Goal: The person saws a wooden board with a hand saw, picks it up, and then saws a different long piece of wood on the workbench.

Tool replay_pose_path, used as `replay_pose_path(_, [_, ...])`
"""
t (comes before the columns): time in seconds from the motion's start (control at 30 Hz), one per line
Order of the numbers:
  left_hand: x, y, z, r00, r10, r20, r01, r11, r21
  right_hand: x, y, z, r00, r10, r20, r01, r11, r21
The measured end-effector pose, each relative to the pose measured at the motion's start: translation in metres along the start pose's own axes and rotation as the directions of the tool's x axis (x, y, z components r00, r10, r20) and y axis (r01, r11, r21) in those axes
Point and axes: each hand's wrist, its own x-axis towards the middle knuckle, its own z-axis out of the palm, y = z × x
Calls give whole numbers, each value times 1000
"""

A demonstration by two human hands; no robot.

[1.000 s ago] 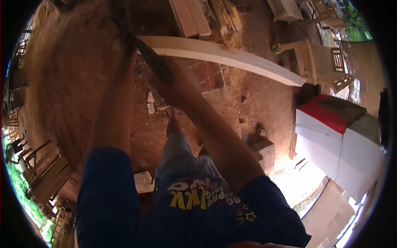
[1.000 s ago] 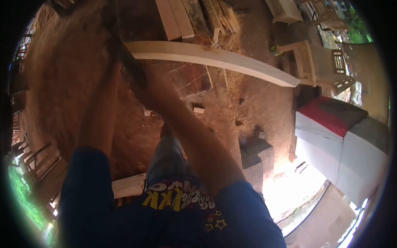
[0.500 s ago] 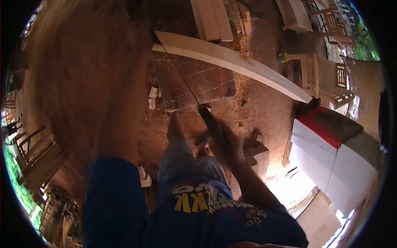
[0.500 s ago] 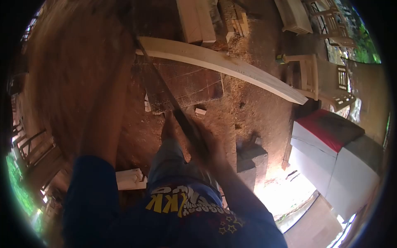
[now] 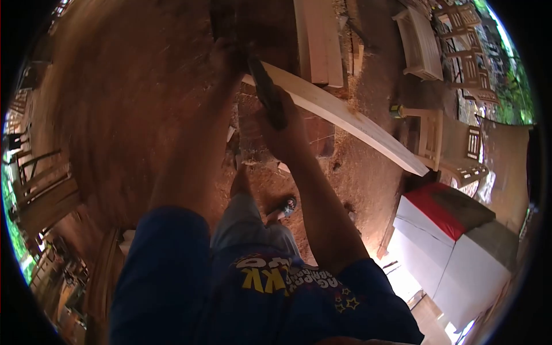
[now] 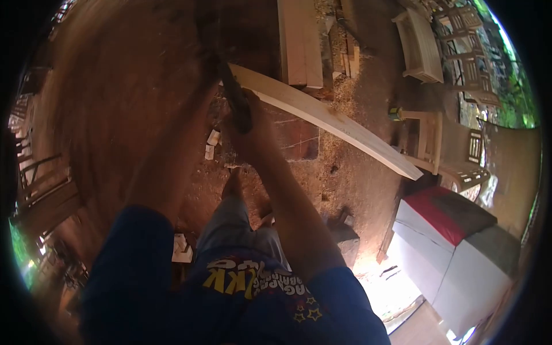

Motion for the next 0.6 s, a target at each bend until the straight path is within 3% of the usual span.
replay_pose_path(0.07, [-11,22,-4,994,112,5,-102,889,445,1,3,-6,998,-56,37,56,998,-3])
replay_pose_path(0.17, [12,-20,-4,995,96,15,-95,914,395,-10,-6,-13,997,42,67,-38,997,-63])
replay_pose_path(0.27, [22,-51,2,976,214,-41,-169,863,476,-72,4,-29,996,-87,2,87,990,-110])
replay_pose_path(0.33, [7,-25,3,984,161,-79,-117,909,399,-143,-14,-59,959,275,67,-275,961,-11])
replay_pose_path(0.4, [1,-1,1,988,130,-80,-92,927,365,-210,-27,-92,933,347,96,-340,937,-81])
replay_pose_path(0.47, [-2,8,-4,992,118,-39,-95,921,377,-263,-35,-111,986,130,106,-74,905,-420])
replay_pose_path(0.53, [-8,16,-3,998,32,-57,-12,946,324,-292,-50,-121,945,313,101,-253,888,-384])
replay_pose_path(0.6, [-13,33,-1,999,-5,-47,19,950,311,-267,-51,-114,970,198,144,-85,825,-559])
